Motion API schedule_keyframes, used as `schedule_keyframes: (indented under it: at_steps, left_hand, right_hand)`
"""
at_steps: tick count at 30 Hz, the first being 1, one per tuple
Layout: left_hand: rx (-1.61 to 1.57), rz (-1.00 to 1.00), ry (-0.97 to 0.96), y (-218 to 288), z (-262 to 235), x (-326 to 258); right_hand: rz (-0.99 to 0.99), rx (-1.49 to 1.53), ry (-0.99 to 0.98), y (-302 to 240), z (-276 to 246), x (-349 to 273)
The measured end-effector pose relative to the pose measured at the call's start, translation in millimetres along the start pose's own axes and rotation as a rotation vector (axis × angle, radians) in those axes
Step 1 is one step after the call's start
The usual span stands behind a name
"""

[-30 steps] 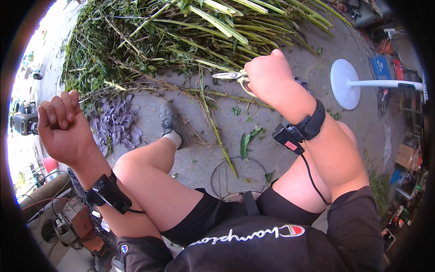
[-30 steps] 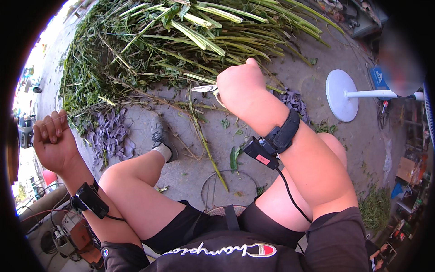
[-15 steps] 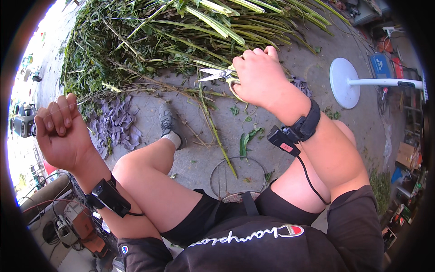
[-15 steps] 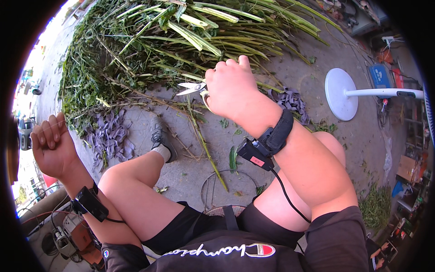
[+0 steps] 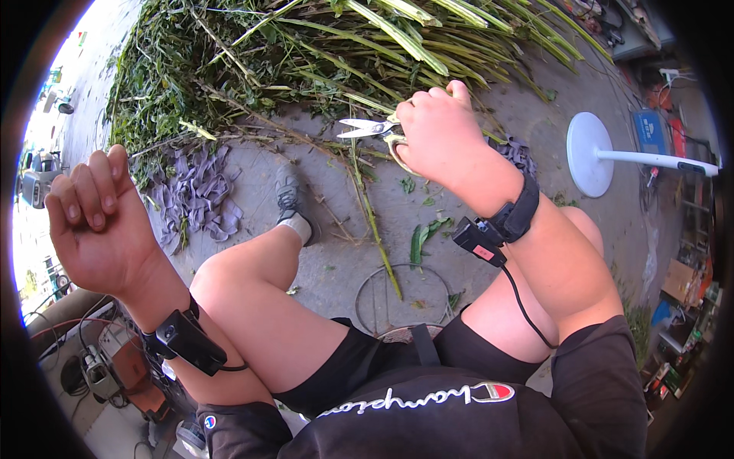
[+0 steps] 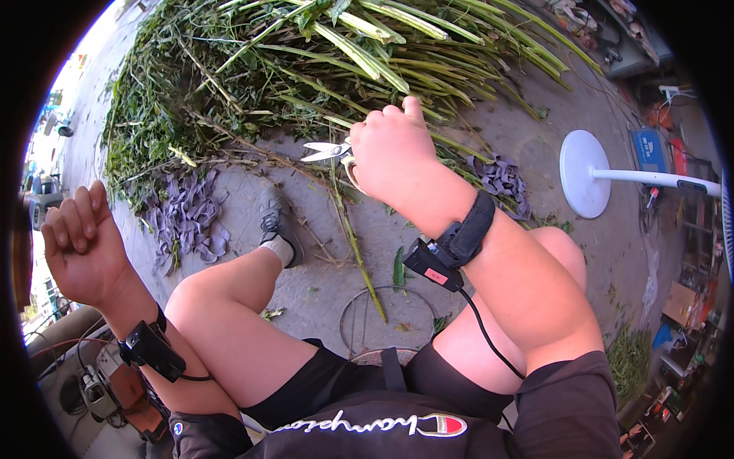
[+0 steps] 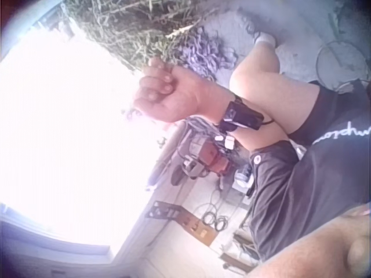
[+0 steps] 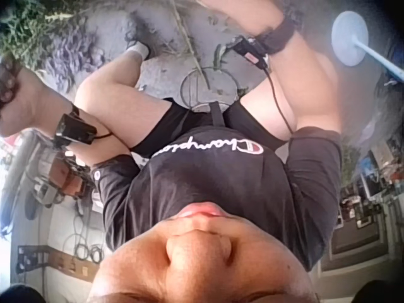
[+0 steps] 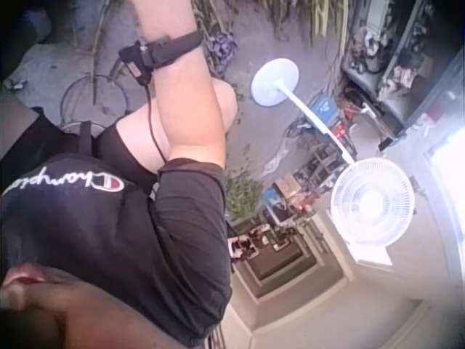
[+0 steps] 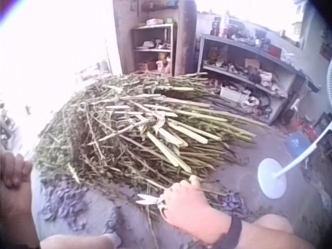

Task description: The person sits on a low stool and uses green-handled scissors to cut a long strip of purple fabric into smaller pieces. They handle the fabric with both hands, folding and aligning it before cutting. The person also briefly ties their shoelaces during the process.

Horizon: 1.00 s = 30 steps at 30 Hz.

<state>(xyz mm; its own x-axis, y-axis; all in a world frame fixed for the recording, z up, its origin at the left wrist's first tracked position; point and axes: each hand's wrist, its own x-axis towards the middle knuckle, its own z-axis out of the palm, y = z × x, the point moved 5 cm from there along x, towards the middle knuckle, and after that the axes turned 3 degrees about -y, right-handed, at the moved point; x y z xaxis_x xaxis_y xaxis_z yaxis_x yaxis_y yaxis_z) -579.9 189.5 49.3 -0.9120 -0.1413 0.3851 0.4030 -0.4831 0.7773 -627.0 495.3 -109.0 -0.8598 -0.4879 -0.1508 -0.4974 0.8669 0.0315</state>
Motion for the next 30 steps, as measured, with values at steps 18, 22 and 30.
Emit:
schedule_keyframes:
  at_steps: [18, 22, 30]
  left_hand:
    - [0.167, -0.13, 0.062, -43, 40, -6]
    - [0.699, -0.008, 0.113, -70, 82, -24]
    - [1.371, -0.003, -0.317, -116, 127, -39]
  right_hand:
    - [0.05, 0.356, -0.162, 6, -10, -13]
    - [0.03, 0.346, -0.129, 0, -11, -13]
    - [0.123, 0.341, -0.196, 21, -18, -15]
